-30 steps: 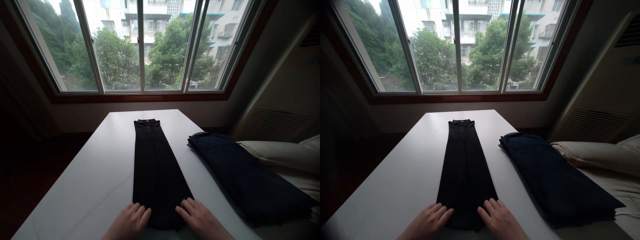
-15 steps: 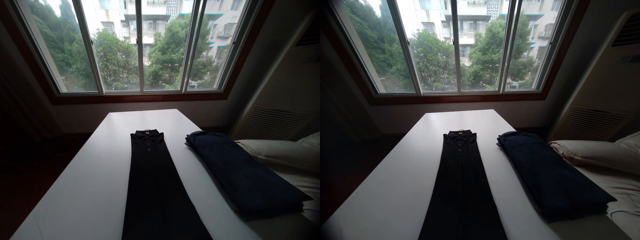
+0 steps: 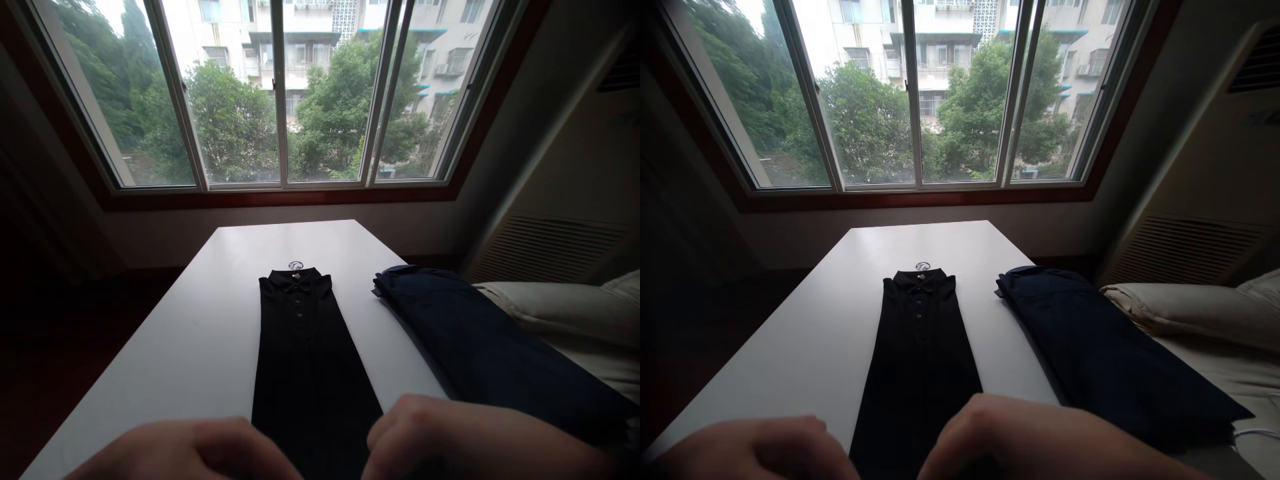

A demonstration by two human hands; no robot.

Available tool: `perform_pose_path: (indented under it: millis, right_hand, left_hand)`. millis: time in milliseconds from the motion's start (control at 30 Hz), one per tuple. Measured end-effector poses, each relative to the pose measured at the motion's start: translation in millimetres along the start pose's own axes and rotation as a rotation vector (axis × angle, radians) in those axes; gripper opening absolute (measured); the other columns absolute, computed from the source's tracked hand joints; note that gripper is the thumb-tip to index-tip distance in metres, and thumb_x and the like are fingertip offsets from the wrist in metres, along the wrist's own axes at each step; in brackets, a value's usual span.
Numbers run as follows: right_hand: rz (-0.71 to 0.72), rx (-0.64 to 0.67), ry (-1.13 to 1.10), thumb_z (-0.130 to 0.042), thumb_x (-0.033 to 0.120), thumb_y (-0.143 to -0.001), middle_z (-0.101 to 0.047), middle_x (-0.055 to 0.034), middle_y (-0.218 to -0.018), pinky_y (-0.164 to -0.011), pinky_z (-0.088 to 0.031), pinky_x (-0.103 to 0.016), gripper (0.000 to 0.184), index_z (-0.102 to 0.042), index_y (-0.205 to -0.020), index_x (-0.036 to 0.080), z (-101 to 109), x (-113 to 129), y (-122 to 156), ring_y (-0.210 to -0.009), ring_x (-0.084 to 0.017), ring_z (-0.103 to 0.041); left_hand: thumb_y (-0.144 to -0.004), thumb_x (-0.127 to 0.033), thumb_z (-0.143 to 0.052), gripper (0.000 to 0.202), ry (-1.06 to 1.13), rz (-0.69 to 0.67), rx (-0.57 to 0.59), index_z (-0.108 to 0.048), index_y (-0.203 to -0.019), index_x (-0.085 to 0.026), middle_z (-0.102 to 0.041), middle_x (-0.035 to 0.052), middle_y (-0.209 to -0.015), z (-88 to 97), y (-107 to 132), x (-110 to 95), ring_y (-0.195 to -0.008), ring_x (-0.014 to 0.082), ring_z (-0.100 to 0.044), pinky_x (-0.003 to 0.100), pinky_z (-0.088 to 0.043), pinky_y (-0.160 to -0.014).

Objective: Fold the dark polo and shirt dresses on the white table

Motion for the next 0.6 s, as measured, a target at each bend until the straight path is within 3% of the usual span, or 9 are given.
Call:
perform_pose_path:
  millis: [133,300,433,600]
  right_hand:
    - [-0.052,0.004,-0.046,-0.065,0.042,-0.084,-0.072,-0.0022,-0.097,-0.081,-0.053,-0.027,0.032,-0.074,-0.106,0.021,37.5,-5.7,-36.7,-0.09,-0.019,-0.066]
    - [-0.008,-0.011,-0.093,-0.07,0.041,-0.079,-0.069,-0.0014,-0.094,-0.087,-0.047,-0.027,0.039,-0.072,-0.106,0.014,100.0,-35.8,-109.5,-0.091,-0.015,-0.061]
    - [-0.06,-0.037,-0.123,-0.073,0.04,-0.076,-0.069,-0.0031,-0.099,-0.086,-0.045,-0.026,0.041,-0.072,-0.107,0.014,145.2,-67.1,-162.0,-0.092,-0.016,-0.06]
    - [-0.131,-0.035,-0.078,-0.073,0.035,-0.074,-0.07,-0.0051,-0.098,-0.083,-0.044,-0.025,0.039,-0.072,-0.104,0.011,181.4,-105.9,-213.7,-0.089,-0.014,-0.06]
  left_hand:
    - [-0.083,-0.047,-0.059,0.032,0.008,0.112,-0.084,-0.073,-0.102,-0.024,-0.065,-0.002,-0.076,51.7,-20.7,0.6,-0.07,0.0138,-0.058,0.019,-0.046,-0.056]
    - [-0.087,-0.04,-0.052,0.033,-0.13,0.062,-0.111,-0.067,-0.102,-0.016,-0.06,0.0004,-0.085,115.6,-63.0,8.2,-0.075,0.0124,-0.051,0.02,-0.043,-0.065]
    - [-0.09,-0.035,-0.045,0.03,-0.346,0.046,-0.211,-0.064,-0.096,-0.013,-0.057,0.0009,-0.081,152.1,-104.1,37.6,-0.075,0.0135,-0.048,0.023,-0.041,-0.069]
    - [-0.089,-0.02,-0.038,0.036,-0.492,0.078,-0.244,-0.062,-0.115,-0.014,-0.065,0.0066,-0.098,174.6,-151.7,91.1,-0.083,0.0164,-0.056,0.027,-0.043,-0.076]
Point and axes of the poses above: each hand's wrist, its own y-axis away from the middle knuckle, its own z-axis out of the back of the hand, x = y × z, the point moved 8 cm from there along -y, towards the middle knuckle
